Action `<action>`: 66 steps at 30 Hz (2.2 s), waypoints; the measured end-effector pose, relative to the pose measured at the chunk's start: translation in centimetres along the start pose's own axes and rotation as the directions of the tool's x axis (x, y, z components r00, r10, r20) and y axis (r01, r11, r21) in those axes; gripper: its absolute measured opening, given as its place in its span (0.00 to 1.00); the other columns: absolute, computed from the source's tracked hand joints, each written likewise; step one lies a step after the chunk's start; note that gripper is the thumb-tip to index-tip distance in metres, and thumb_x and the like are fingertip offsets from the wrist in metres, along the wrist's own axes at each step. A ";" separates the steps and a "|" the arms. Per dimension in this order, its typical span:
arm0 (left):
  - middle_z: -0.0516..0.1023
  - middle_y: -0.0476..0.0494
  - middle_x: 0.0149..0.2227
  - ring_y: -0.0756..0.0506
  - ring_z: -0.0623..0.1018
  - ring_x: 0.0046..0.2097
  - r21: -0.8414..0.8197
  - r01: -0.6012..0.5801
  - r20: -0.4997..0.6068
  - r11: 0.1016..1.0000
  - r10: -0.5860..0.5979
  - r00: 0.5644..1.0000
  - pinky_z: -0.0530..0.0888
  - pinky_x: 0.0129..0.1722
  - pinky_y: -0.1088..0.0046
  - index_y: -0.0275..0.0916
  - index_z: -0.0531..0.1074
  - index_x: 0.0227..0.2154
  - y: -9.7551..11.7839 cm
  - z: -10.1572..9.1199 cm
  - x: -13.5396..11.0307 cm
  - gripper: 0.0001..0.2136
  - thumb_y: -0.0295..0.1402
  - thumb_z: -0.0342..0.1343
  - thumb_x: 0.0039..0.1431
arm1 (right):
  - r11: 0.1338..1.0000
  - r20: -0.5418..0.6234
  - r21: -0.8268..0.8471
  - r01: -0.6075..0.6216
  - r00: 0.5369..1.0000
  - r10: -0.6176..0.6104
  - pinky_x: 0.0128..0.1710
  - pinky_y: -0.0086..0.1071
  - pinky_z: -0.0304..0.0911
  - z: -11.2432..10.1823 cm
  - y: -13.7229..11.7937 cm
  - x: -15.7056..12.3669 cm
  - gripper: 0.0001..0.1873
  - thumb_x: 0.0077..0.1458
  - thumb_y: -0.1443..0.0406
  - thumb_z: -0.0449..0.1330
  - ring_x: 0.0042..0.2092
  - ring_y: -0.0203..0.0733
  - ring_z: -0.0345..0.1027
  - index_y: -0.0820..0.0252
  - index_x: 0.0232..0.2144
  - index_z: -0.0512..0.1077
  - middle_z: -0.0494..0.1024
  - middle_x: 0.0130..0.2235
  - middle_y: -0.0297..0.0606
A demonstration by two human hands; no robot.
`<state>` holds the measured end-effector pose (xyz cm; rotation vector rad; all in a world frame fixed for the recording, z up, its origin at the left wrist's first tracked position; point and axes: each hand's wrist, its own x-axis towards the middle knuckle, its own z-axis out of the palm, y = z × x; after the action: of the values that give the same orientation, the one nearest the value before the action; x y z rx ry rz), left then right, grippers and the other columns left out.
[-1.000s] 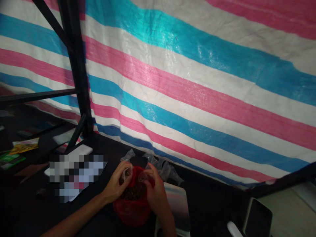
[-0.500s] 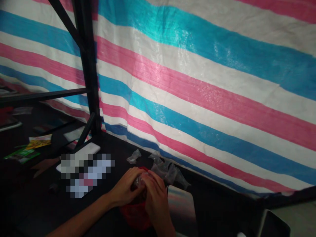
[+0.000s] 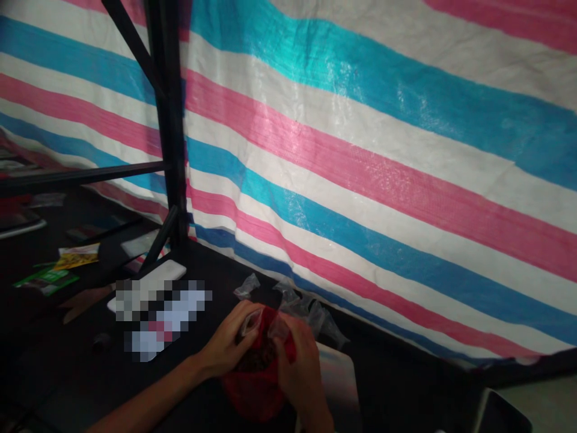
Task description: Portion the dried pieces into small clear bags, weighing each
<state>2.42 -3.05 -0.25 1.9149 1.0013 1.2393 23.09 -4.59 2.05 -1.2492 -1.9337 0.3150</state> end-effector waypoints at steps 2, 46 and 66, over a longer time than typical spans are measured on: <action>0.70 0.37 0.50 0.39 0.72 0.53 -0.063 0.007 -0.014 0.998 -0.007 1.000 0.71 0.55 0.57 0.41 0.67 0.59 0.0 -0.3 -0.3 0.20 0.41 0.45 0.69 | 1.000 0.120 0.014 0.023 0.992 -0.025 0.58 0.48 0.64 0.2 -0.7 0.1 0.23 0.60 0.61 0.63 0.57 0.52 0.69 0.51 0.58 0.69 0.76 0.56 0.43; 0.72 0.42 0.41 0.41 0.75 0.46 -0.035 0.055 -0.262 0.998 -0.062 0.963 0.72 0.51 0.60 0.41 0.72 0.47 -1.2 -1.4 -0.3 0.18 0.45 0.43 0.68 | 0.863 -0.740 -0.293 -0.412 0.670 0.069 0.45 0.44 0.67 -9.8 6.2 -14.8 0.22 0.65 0.49 0.53 0.41 0.49 0.71 0.60 0.36 0.76 0.76 0.38 0.46; 0.79 0.38 0.51 0.38 0.78 0.54 -0.002 0.082 0.035 0.997 -0.082 0.996 0.70 0.59 0.59 0.39 0.71 0.52 -2.3 -1.2 -0.5 0.20 0.35 0.57 0.56 | 0.886 -0.659 -0.336 -0.319 0.752 0.021 0.45 0.42 0.66 -9.2 6.9 -15.0 0.22 0.66 0.50 0.53 0.40 0.48 0.71 0.60 0.36 0.77 0.76 0.37 0.45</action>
<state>0.57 -2.20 -1.96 1.8681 1.0482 1.1561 37.29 -15.89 -3.22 -1.5703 -1.3077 -0.4470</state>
